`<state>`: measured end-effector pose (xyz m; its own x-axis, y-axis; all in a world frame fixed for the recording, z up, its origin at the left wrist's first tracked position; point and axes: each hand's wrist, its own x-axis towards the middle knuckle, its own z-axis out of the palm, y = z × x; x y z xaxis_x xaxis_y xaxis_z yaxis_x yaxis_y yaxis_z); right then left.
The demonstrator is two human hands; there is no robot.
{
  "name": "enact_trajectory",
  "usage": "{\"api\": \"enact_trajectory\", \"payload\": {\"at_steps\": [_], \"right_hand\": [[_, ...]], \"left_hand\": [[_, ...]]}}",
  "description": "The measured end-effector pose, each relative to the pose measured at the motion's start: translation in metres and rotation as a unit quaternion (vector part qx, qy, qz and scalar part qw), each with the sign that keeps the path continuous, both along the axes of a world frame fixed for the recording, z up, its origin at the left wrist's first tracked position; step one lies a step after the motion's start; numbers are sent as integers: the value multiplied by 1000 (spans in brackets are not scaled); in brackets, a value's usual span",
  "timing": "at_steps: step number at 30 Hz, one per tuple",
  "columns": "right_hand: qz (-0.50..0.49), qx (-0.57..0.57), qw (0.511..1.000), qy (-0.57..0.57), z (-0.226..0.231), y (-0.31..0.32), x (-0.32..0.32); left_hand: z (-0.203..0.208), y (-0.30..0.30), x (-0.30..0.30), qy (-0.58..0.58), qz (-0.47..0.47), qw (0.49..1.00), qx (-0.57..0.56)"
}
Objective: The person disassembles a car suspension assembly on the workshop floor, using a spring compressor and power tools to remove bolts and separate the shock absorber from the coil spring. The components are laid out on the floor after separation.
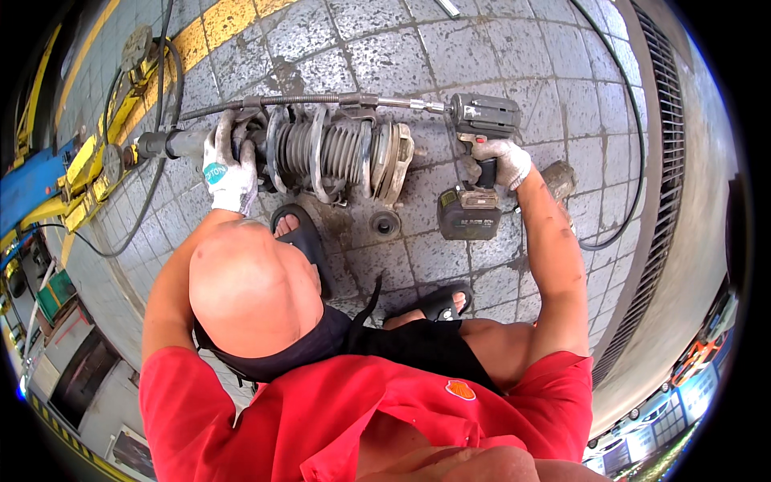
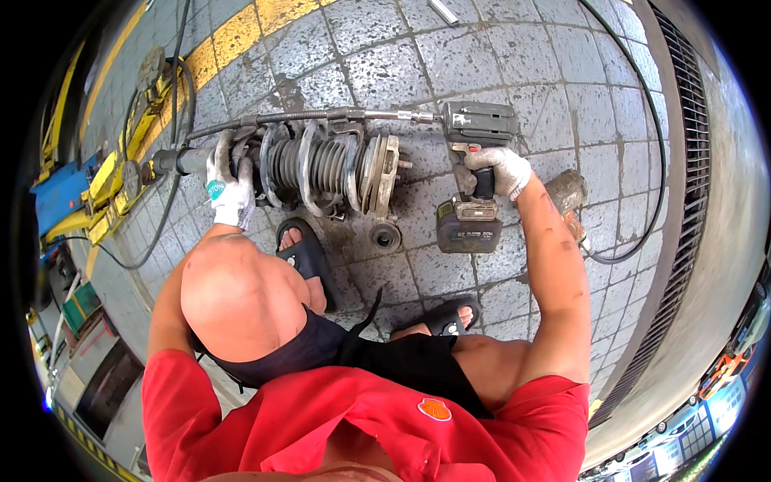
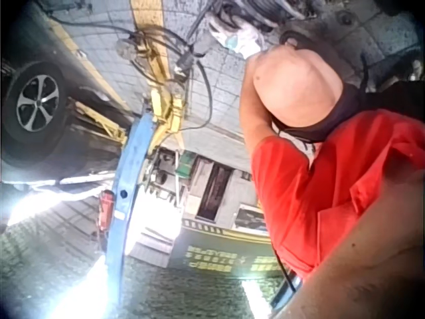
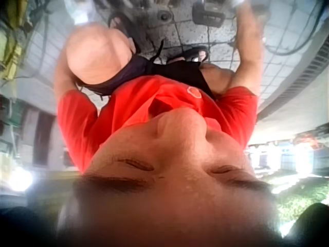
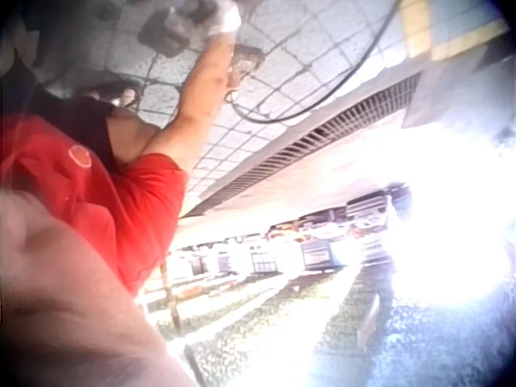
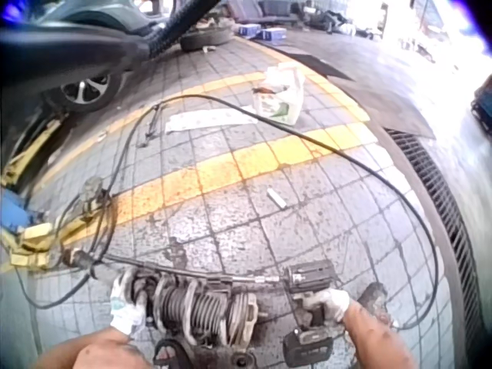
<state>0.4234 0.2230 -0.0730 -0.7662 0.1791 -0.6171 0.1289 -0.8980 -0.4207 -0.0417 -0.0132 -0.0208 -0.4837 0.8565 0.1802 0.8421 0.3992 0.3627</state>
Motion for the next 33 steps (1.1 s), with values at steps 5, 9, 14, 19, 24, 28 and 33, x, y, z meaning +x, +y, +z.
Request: {"api": "enact_trajectory", "payload": {"at_steps": [5, 9, 14, 19, 24, 28, 33], "right_hand": [[-9, -32, 999, 2, -9, -2, 6], [-1, -35, 999, 12, -11, -2, 5], [-5, -15, 1000, 16, -16, -7, 6], [5, -59, 997, 43, -23, -3, 10], [-6, 8, 1000, 15, -9, -6, 1], [-45, 31, 998, -13, -2, -15, -14], [-54, -6, 998, 34, -22, -22, -8]], "left_hand": [[0, 5, -3, 11, -20, 1000, -4], [-1, 2, -2, 14, -24, 1000, 4], [-2, 4, -3, 20, -25, 999, 4], [-2, 4, -6, 24, -33, 999, 0], [-3, 3, -4, 25, -33, 999, 1], [-12, -3, -10, 23, -44, 999, 19], [-4, 4, -7, 10, -26, 1000, -9]]}}
